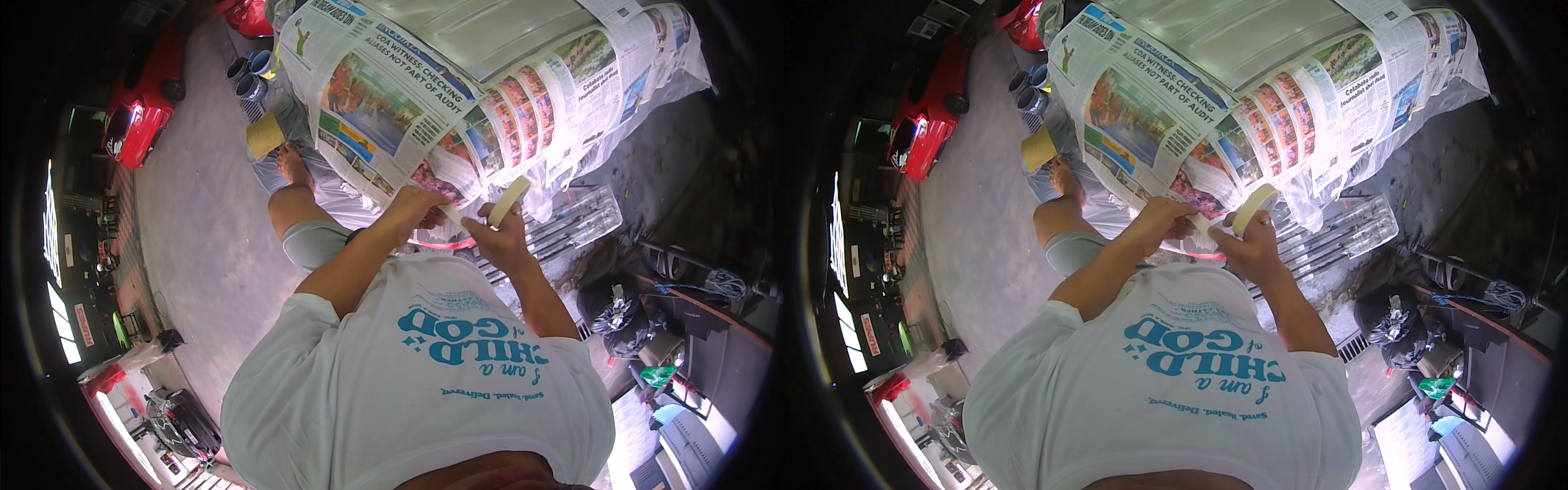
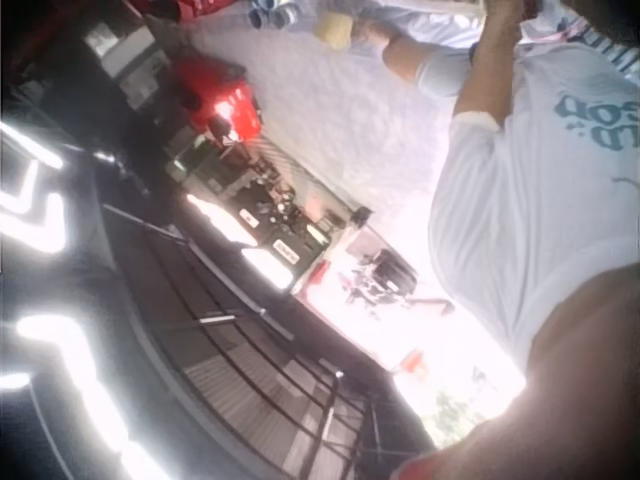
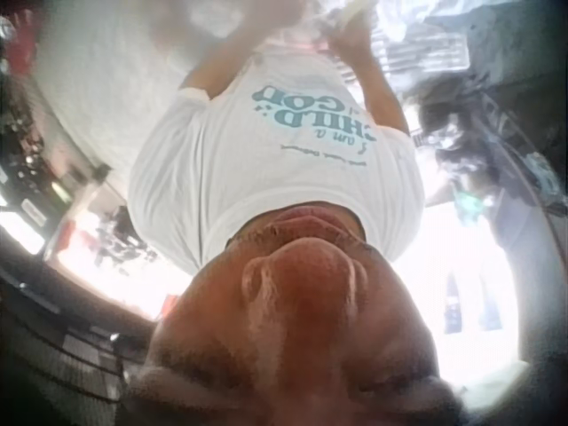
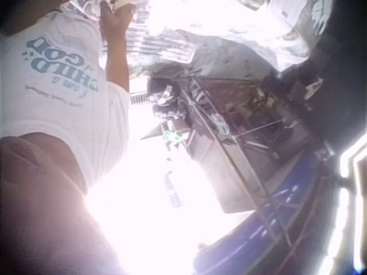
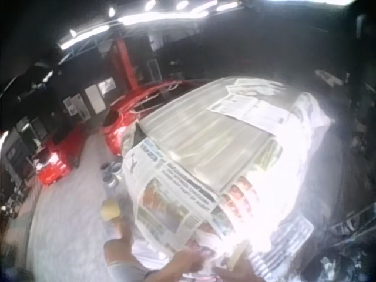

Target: The person tapes newspaper sheets onto a car hood to mask the surface. They smooth the paper and secure it with masking tape, covering the hood progressively.

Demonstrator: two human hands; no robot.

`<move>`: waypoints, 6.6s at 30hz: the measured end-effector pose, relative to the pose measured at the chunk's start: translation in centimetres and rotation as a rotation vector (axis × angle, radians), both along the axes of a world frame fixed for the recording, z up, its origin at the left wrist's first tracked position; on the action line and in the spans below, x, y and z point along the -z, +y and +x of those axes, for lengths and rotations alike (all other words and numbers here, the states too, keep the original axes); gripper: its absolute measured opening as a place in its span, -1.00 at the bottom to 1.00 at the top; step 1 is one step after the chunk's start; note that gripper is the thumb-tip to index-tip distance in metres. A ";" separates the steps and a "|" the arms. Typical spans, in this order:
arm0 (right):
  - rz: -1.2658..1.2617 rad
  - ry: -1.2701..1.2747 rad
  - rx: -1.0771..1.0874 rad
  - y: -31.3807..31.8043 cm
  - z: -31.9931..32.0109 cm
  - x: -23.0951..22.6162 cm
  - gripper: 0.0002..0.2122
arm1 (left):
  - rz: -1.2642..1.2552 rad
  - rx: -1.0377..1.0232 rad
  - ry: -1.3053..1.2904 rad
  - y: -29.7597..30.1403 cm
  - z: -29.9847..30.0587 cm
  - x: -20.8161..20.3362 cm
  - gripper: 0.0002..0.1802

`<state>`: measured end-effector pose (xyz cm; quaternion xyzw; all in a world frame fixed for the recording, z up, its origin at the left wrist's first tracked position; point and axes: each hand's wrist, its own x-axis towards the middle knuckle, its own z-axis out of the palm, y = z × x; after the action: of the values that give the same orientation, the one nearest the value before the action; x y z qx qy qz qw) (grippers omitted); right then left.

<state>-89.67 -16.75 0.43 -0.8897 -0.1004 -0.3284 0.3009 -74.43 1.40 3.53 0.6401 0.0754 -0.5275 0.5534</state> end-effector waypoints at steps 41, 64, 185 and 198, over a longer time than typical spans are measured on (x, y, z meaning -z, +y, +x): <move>-0.091 0.026 0.600 1.4 13.5 0.2 -0.67 | -0.214 1.311 -2.014 -5.6 19.8 3.4 0.26; -0.082 0.047 0.584 2.6 14.4 1.3 -0.73 | -0.219 1.305 -2.013 -5.6 19.9 3.9 0.25; 0.475 0.384 0.938 -0.6 -6.5 8.9 -0.25 | 0.253 1.104 -1.924 -8.4 17.6 2.8 -0.19; 0.478 0.216 0.731 -2.1 -8.3 11.0 -0.23 | -1.005 0.414 -1.038 -6.8 1.8 -17.5 -0.82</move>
<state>-98.02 -18.81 -10.52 -0.8015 0.3311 -0.3323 0.3710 -72.65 -5.43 20.99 0.4779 -0.5669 -0.2222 0.6331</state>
